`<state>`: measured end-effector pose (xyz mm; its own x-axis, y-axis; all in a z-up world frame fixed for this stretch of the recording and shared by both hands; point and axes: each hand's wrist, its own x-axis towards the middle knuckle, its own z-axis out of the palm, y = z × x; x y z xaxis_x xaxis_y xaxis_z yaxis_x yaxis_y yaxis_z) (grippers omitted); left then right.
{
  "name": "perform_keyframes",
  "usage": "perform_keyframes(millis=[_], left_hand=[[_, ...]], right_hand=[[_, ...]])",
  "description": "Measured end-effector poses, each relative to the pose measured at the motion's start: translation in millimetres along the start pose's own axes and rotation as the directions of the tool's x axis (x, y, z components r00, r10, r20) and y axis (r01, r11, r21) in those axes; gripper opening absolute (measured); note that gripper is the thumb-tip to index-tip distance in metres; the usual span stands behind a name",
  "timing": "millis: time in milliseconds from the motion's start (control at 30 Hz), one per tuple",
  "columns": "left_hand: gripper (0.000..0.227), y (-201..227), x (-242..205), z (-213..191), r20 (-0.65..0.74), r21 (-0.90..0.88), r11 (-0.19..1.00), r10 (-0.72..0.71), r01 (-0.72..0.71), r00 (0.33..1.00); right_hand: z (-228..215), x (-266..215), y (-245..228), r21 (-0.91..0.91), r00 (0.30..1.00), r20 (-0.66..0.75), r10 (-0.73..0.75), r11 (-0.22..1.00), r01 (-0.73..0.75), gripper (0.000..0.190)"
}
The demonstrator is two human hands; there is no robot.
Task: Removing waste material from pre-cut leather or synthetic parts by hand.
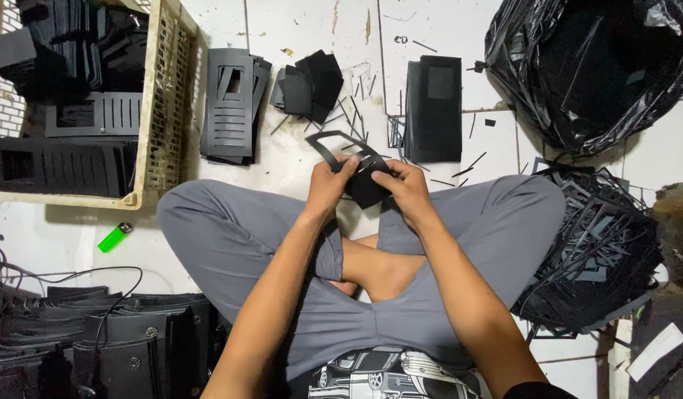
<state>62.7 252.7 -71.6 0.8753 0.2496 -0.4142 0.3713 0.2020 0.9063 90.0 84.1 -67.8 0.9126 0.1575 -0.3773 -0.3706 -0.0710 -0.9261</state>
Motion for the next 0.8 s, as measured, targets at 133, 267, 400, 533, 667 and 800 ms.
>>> perform_keyframes(millis=[133, 267, 400, 533, 667, 800], left_hand=[[0.024, -5, 1, 0, 0.059, 0.013, 0.999, -0.036, 0.035, 0.998], [0.021, 17, -9, 4, 0.016, 0.032, 0.998, -0.047, 0.046, 0.999], [0.020, 13, -7, 7, 0.023, 0.052, 0.996, -0.067, 0.065, 0.997], [0.019, -14, 4, 4, 0.036, 0.094, 0.994, -0.057, 0.053, 0.998], [0.019, -30, 9, 5, 0.031, 0.097, 0.995, -0.027, 0.024, 0.999], [0.020, -23, 1, 8, 0.030, -0.030, 0.998, -0.059, 0.060, 0.998]], right_hand=[[-1, -3, -3, 0.013, 1.000, 0.000, 0.012, 1.000, -0.012, 0.012], [-1, -5, -3, 0.021, 0.999, 0.015, 0.040, 0.999, -0.040, 0.012], [7, -13, -17, 0.013, 0.999, -0.024, 0.046, 0.999, -0.045, 0.014], [1, -5, 1, -0.090, 0.999, -0.032, 0.006, 0.996, -0.009, 0.014], [3, -1, 5, -0.373, 0.995, -0.045, -0.086, 0.926, 0.063, 0.015], [7, -4, -4, -0.522, 0.987, -0.091, -0.136, 0.850, 0.069, 0.016]])
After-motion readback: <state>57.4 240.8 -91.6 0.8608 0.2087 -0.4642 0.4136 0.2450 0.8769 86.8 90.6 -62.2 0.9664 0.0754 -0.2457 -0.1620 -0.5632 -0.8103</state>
